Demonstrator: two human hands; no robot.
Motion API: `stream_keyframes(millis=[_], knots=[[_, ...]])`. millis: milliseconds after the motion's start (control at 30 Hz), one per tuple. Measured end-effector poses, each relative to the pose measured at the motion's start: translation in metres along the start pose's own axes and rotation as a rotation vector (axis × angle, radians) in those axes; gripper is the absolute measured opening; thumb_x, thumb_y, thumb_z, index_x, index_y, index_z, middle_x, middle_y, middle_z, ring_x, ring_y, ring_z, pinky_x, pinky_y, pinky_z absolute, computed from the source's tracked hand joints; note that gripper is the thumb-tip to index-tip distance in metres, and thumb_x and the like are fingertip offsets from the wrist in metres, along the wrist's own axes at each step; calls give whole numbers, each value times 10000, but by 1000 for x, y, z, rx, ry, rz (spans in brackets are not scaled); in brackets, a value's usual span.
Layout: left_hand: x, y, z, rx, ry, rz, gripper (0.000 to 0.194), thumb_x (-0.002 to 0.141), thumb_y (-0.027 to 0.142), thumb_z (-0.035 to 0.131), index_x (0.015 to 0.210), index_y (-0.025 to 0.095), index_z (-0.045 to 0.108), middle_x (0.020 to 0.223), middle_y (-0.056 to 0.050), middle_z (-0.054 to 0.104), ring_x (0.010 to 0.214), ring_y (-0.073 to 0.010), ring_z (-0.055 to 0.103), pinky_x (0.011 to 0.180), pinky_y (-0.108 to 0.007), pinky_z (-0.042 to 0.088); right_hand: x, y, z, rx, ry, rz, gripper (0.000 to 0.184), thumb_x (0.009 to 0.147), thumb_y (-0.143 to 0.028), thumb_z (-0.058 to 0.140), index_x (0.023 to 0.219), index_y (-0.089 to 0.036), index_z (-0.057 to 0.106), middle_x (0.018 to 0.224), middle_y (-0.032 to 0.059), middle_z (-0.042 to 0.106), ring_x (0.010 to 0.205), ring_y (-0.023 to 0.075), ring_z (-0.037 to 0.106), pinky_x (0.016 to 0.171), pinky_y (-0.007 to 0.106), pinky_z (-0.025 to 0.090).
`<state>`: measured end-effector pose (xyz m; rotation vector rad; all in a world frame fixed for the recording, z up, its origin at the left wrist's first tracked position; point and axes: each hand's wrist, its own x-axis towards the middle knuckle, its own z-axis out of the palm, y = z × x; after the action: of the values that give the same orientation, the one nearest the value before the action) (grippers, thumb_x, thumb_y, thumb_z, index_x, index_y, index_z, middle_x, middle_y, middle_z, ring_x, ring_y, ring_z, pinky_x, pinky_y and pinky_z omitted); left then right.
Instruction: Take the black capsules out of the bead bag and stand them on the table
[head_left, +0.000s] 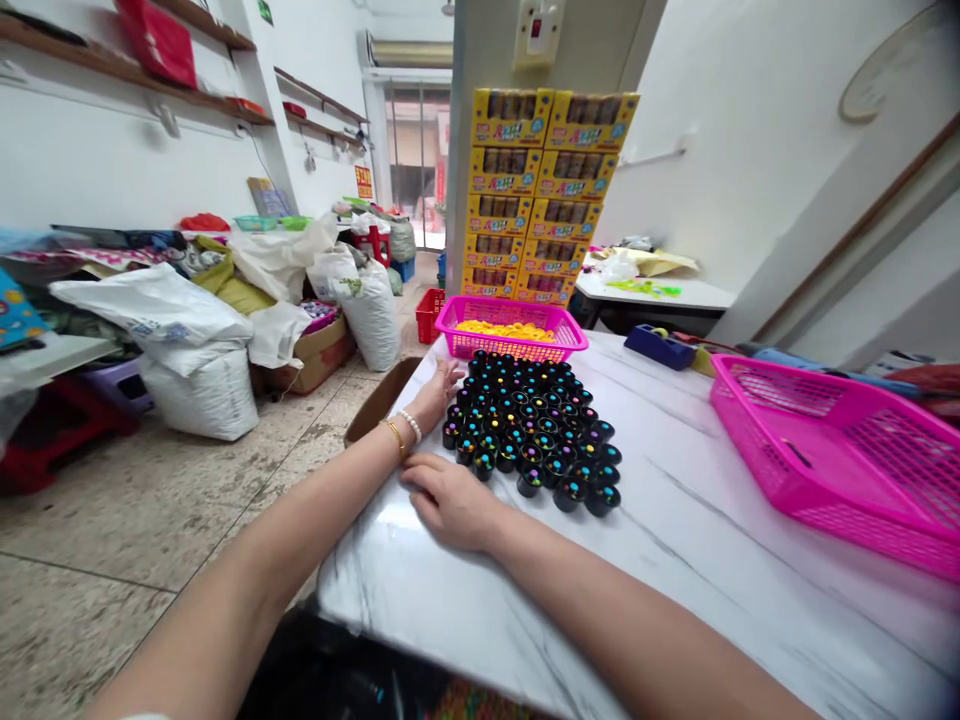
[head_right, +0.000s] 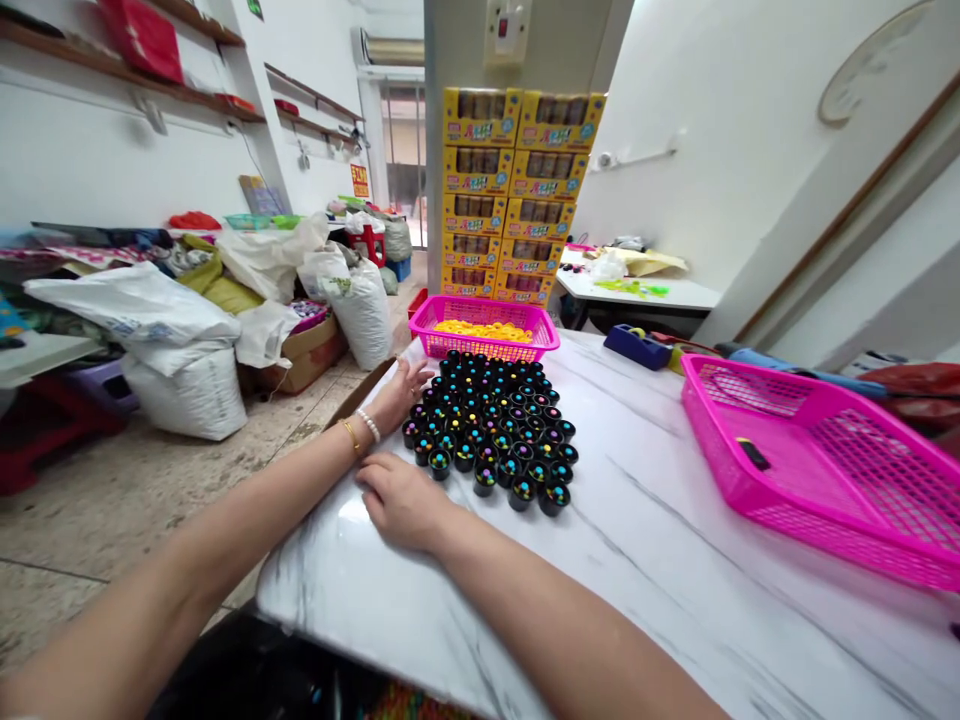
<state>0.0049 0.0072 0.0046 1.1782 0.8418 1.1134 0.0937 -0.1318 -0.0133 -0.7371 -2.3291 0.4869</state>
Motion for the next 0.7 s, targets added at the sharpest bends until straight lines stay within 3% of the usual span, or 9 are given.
stream_keyframes(millis=[100, 267, 367, 467, 567, 700], knots=[[-26, 8, -14, 41, 88, -3, 752, 878, 683, 170, 1335, 160, 459, 1286, -164, 559, 1217, -256, 501, 1026, -425, 365, 0, 2, -3, 7, 1, -18, 240, 819, -102, 519, 1026, -131, 637, 1146, 121, 626, 1083, 185, 576, 980, 324, 460], [-112, 25, -39, 251, 121, 57, 542, 857, 587, 470, 1113, 143, 645, 1160, -159, 656, 1089, -266, 588, 920, -398, 458, 1, -5, 1, -89, -2, 2, 223, 834, -117, 513, 1026, -158, 618, 1135, 92, 619, 1076, 172, 571, 968, 296, 462], [-150, 37, -40, 467, 98, 134, 361, 790, 478, 630, 947, 167, 725, 965, -115, 725, 909, -276, 644, 822, -419, 495, 1, -13, 10, -193, 23, 48, 226, 856, -135, 491, 1054, -144, 598, 1138, 110, 608, 1073, 192, 565, 950, 316, 473], [-148, 51, -26, 674, 105, 290, 213, 758, 379, 675, 882, 219, 742, 951, -75, 719, 916, -268, 627, 855, -428, 473, -1, -20, 16, -234, 27, 46, 243, 867, -141, 480, 1081, -117, 593, 1146, 140, 603, 1082, 224, 556, 958, 362, 470], [-121, 60, -10, 805, 121, 451, 119, 778, 284, 653, 852, 235, 733, 1003, -61, 694, 1008, -246, 592, 965, -418, 412, -7, -23, 18, -252, 11, 33, 249, 869, -147, 499, 1093, -106, 599, 1163, 147, 597, 1110, 245, 538, 1001, 398, 444], [-85, 56, 1, 888, 151, 576, 202, 851, 172, 522, 910, 220, 709, 1054, -83, 654, 1040, -216, 575, 977, -415, 413, -13, -26, 20, -316, 21, 5, 257, 896, -150, 475, 1122, -116, 592, 1202, 147, 576, 1187, 260, 483, 1046, 433, 410]])
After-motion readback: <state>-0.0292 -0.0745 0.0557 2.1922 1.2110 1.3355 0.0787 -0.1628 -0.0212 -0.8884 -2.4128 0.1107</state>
